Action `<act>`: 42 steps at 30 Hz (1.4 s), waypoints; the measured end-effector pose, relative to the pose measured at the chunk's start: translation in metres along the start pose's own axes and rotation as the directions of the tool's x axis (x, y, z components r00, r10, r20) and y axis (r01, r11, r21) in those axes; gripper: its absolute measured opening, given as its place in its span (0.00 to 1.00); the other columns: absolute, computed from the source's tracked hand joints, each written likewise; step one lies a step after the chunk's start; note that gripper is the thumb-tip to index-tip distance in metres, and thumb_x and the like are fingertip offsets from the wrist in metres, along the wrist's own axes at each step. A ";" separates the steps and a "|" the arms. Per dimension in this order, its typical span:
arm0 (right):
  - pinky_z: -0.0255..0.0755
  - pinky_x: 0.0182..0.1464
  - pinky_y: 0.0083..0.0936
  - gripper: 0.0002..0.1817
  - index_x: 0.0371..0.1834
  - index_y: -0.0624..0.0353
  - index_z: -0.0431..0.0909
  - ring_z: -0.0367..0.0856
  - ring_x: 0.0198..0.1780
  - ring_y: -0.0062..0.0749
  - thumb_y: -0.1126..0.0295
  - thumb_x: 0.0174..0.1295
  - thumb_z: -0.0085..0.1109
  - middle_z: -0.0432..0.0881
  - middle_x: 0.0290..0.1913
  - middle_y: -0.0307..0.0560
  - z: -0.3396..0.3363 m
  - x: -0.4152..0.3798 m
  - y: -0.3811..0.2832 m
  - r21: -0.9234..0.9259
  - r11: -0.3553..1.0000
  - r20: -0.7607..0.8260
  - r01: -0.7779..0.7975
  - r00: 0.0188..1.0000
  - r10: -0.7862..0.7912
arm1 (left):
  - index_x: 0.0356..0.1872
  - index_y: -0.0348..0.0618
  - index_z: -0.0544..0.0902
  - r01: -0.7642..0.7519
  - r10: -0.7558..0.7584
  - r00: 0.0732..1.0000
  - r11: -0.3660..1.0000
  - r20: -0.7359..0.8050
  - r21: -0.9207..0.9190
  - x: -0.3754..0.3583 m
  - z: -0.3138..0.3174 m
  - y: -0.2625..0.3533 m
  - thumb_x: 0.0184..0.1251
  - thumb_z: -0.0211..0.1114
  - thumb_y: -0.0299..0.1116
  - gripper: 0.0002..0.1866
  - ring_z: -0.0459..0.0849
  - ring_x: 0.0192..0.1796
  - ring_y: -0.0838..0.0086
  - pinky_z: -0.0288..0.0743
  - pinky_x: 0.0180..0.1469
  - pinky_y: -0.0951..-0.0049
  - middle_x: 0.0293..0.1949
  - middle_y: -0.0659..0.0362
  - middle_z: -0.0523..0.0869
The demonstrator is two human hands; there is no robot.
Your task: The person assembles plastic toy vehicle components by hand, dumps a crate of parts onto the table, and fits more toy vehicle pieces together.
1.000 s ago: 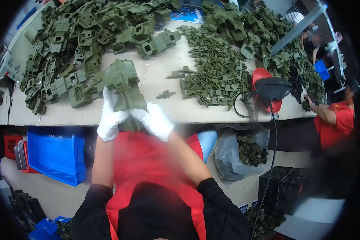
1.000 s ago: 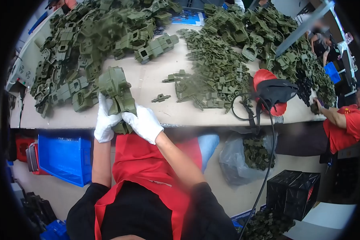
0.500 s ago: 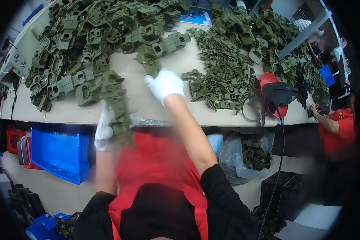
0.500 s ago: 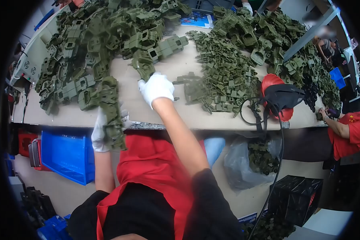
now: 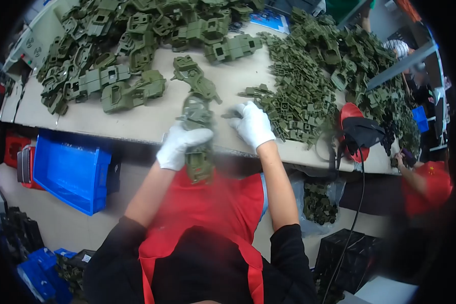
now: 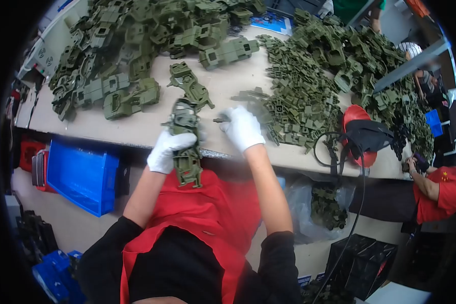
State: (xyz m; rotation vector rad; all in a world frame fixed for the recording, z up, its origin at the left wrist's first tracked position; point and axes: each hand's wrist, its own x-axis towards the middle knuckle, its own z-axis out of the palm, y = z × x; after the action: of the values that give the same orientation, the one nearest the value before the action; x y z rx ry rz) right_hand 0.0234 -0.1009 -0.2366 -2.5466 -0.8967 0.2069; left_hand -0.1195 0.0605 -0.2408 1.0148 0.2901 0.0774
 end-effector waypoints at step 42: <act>0.78 0.29 0.32 0.07 0.32 0.61 0.80 0.85 0.26 0.38 0.71 0.56 0.69 0.84 0.27 0.51 -0.050 -0.037 -0.055 0.472 0.876 -0.608 0.101 0.757 0.240 | 0.64 0.38 0.66 -0.365 0.375 0.927 0.889 0.016 0.276 0.030 0.078 -0.011 0.59 0.64 0.19 0.30 0.75 0.61 0.71 0.70 0.62 0.71 0.57 0.55 0.77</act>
State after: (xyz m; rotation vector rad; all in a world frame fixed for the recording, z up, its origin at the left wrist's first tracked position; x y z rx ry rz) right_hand -0.0224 -0.1025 -0.1676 -1.9474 -0.3922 -0.3886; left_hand -0.0704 -0.0038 -0.2178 1.3385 0.1382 0.4136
